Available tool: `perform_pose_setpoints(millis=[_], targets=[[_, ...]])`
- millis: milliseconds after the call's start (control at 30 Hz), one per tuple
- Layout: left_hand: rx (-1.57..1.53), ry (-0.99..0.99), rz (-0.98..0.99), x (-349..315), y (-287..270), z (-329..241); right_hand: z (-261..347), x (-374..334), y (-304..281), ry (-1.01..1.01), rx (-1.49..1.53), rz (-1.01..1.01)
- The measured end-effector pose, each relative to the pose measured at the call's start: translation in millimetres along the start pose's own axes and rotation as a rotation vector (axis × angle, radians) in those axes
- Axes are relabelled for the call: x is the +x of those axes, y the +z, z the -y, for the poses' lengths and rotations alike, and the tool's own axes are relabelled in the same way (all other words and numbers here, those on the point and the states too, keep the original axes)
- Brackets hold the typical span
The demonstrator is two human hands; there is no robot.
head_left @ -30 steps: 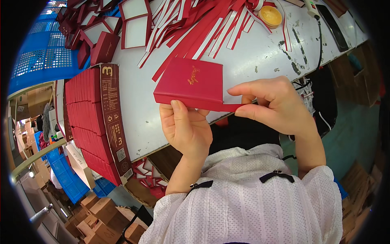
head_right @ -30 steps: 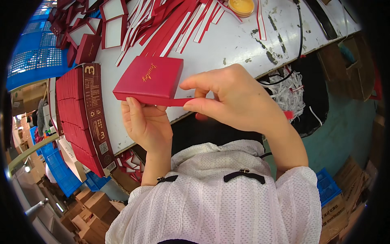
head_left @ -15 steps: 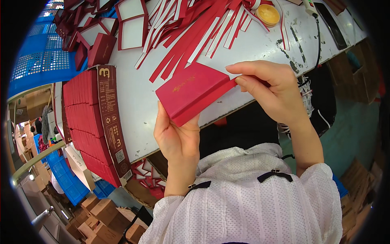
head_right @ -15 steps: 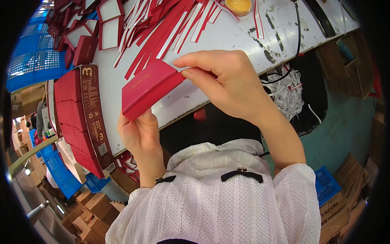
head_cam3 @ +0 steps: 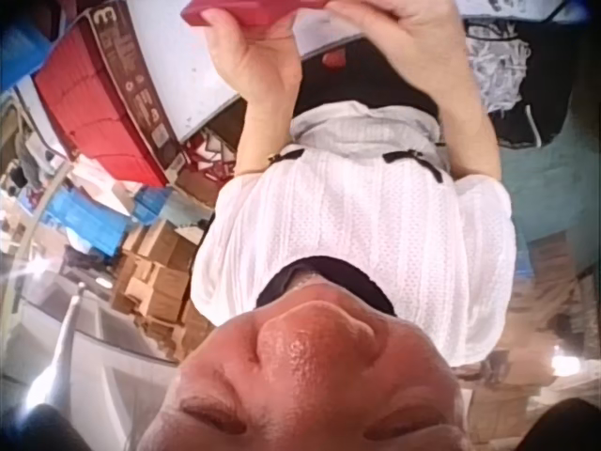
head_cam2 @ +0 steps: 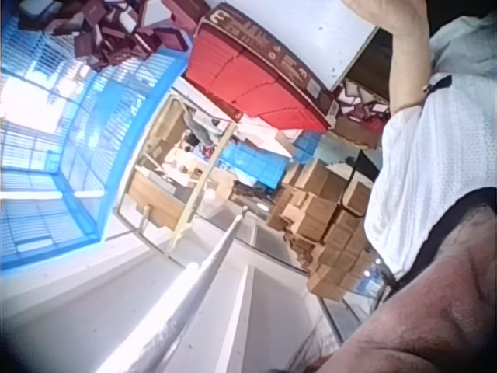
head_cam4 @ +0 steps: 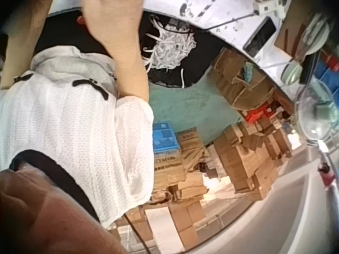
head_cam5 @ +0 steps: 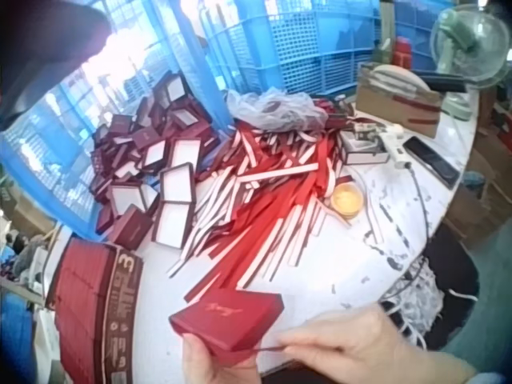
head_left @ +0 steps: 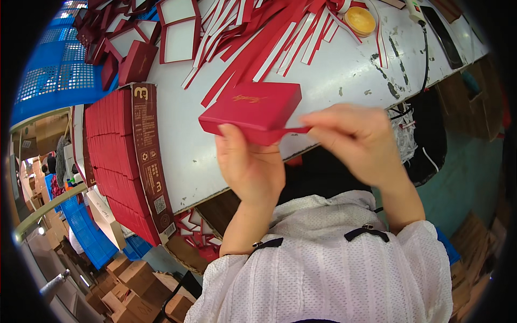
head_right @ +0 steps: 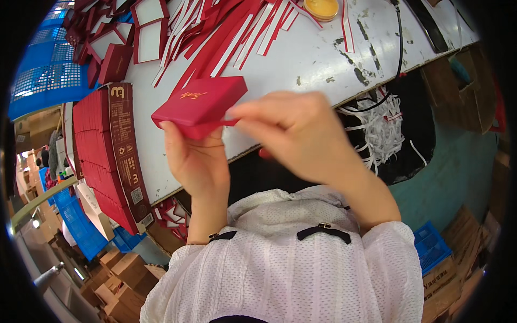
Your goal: The person assembles small red jewelry boxes by hand at a cluttered workbench. They repeatedly pick up a box, thread a red ribbon through a slot, and place the finished unit into a large cardboard bin.
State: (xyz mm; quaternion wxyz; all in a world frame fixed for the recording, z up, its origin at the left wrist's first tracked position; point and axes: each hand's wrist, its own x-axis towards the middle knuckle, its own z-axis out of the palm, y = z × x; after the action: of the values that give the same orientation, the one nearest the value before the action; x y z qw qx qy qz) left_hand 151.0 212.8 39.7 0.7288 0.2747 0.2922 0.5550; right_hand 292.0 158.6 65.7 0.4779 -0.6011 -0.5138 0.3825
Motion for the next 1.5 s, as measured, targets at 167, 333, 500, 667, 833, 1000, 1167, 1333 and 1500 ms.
perform_pose_setpoints(millis=[167, 333, 500, 667, 833, 1000, 1167, 1333, 1500], targets=[[-0.564, -0.269, 0.135, -3.9, -4.5, -17.7, -11.2, 4.7, -13.8, -0.142, -0.037, -0.15], [-0.657, -0.322, 0.127, -7.8, -4.4, -23.0, -10.3, 9.2, -4.5, -0.187, -0.075, -0.211], [-0.747, -0.374, 0.087, -10.4, -8.5, -25.8, -8.3, 8.2, -4.3, -0.156, -0.06, -0.183], [-0.928, -0.473, 0.074, -8.7, -30.2, -27.7, -6.7, 0.5, -16.0, 0.115, 0.337, -0.111], [-0.696, -0.602, 0.077, -3.6, -36.5, -6.8, -8.7, -7.7, -1.7, -0.015, 0.403, -0.09], [-0.536, -0.609, 0.148, -1.6, -34.3, 8.7, -1.0, -8.9, 8.7, -0.115, 0.171, -0.045], [-0.597, -0.652, 0.195, -1.8, -44.1, 15.6, 3.7, -11.9, 10.4, -0.07, 0.068, -0.078], [-0.613, -0.58, 0.235, -7.3, -51.2, 20.4, 2.3, -9.4, 10.6, 0.069, 0.179, -0.095], [-0.266, -0.481, 0.172, -2.8, -58.9, 13.8, -5.4, -13.6, 31.0, 0.231, 0.789, -0.071]])
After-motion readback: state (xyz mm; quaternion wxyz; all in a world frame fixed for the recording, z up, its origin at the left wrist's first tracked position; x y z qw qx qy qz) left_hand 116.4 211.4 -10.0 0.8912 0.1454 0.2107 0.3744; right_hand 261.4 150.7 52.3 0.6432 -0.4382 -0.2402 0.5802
